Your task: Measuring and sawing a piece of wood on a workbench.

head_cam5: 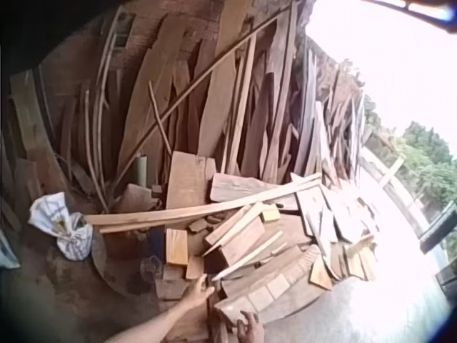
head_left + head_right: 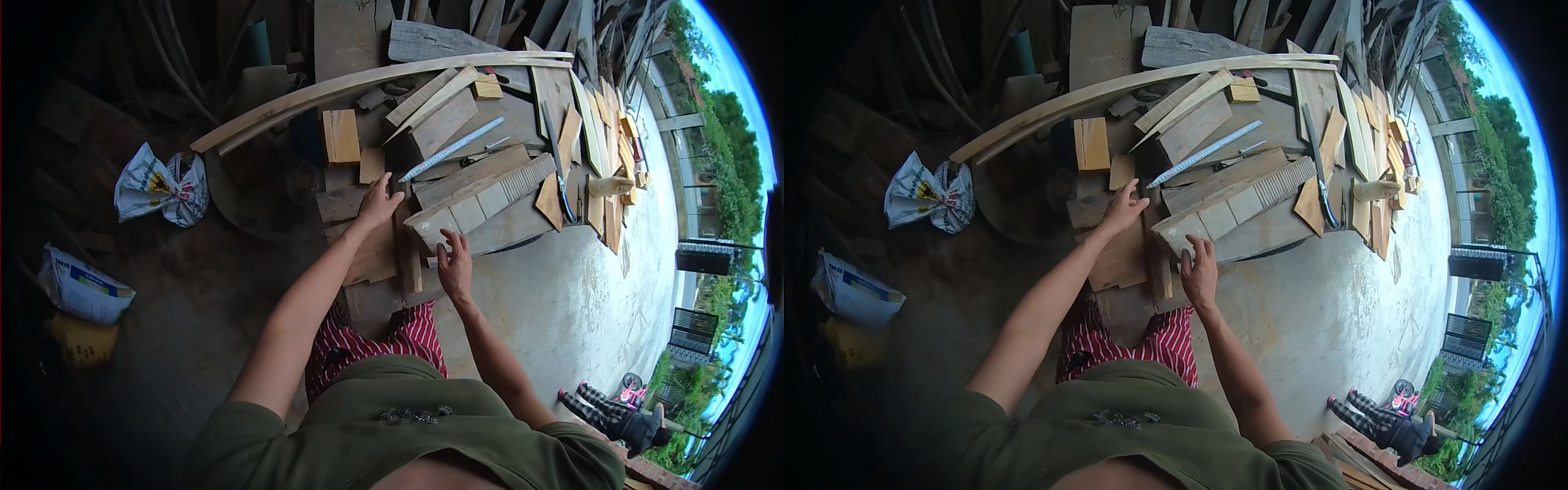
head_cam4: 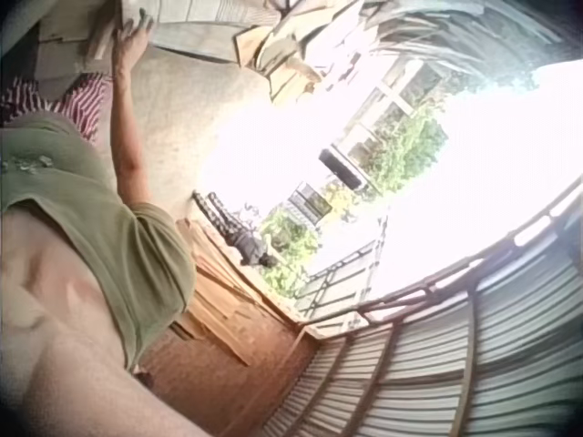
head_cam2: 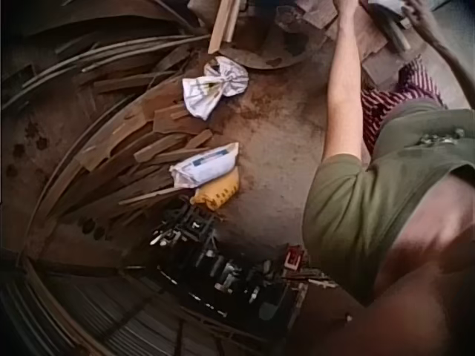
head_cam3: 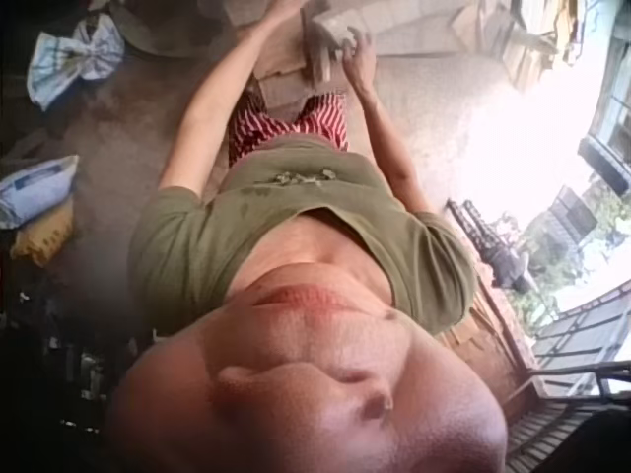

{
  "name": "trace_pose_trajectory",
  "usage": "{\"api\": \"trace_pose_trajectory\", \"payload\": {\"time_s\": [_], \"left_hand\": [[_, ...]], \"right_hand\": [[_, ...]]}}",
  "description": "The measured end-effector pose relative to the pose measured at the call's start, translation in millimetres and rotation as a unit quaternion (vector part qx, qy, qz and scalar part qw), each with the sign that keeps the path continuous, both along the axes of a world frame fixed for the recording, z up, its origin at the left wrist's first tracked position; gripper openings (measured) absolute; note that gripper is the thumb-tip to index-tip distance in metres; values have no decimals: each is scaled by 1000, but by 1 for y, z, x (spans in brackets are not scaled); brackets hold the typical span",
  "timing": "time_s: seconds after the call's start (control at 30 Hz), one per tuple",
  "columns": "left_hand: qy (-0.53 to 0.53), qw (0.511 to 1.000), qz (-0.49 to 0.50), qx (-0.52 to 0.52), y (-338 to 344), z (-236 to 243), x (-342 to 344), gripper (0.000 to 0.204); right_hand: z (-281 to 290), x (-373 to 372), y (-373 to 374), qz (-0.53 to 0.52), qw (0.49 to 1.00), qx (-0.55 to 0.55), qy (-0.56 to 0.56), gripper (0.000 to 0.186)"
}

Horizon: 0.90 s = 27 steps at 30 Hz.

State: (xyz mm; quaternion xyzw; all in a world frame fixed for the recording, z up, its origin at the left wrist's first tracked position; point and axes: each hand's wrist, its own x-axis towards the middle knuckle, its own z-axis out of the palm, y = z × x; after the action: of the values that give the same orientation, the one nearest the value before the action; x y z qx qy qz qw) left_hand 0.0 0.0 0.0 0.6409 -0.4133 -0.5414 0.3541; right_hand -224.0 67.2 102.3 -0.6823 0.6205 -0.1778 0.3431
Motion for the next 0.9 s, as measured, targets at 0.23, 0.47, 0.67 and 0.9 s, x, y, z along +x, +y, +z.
{"api": "trace_pose_trajectory", "payload": {"time_s": [0.23, 0.47, 0.67, 0.9], "left_hand": [[-98, 993, 51, -34, -60, -21, -63, 47], [-330, 913, 207, -118, -5, 22, -117, 51], [-511, 856, -74, -27, 19, 63, -180, 105], [-546, 836, -58, -13, 31, 50, -182, 117]], "right_hand": [[-28, -68, -76, 246, 957, -154, 6, 49], [-33, -177, -89, 288, 955, -66, -39, 46], [-66, -265, -111, 182, 982, -4, 45, 42], [-83, -260, -143, 18, 997, 58, -45, 40]]}}
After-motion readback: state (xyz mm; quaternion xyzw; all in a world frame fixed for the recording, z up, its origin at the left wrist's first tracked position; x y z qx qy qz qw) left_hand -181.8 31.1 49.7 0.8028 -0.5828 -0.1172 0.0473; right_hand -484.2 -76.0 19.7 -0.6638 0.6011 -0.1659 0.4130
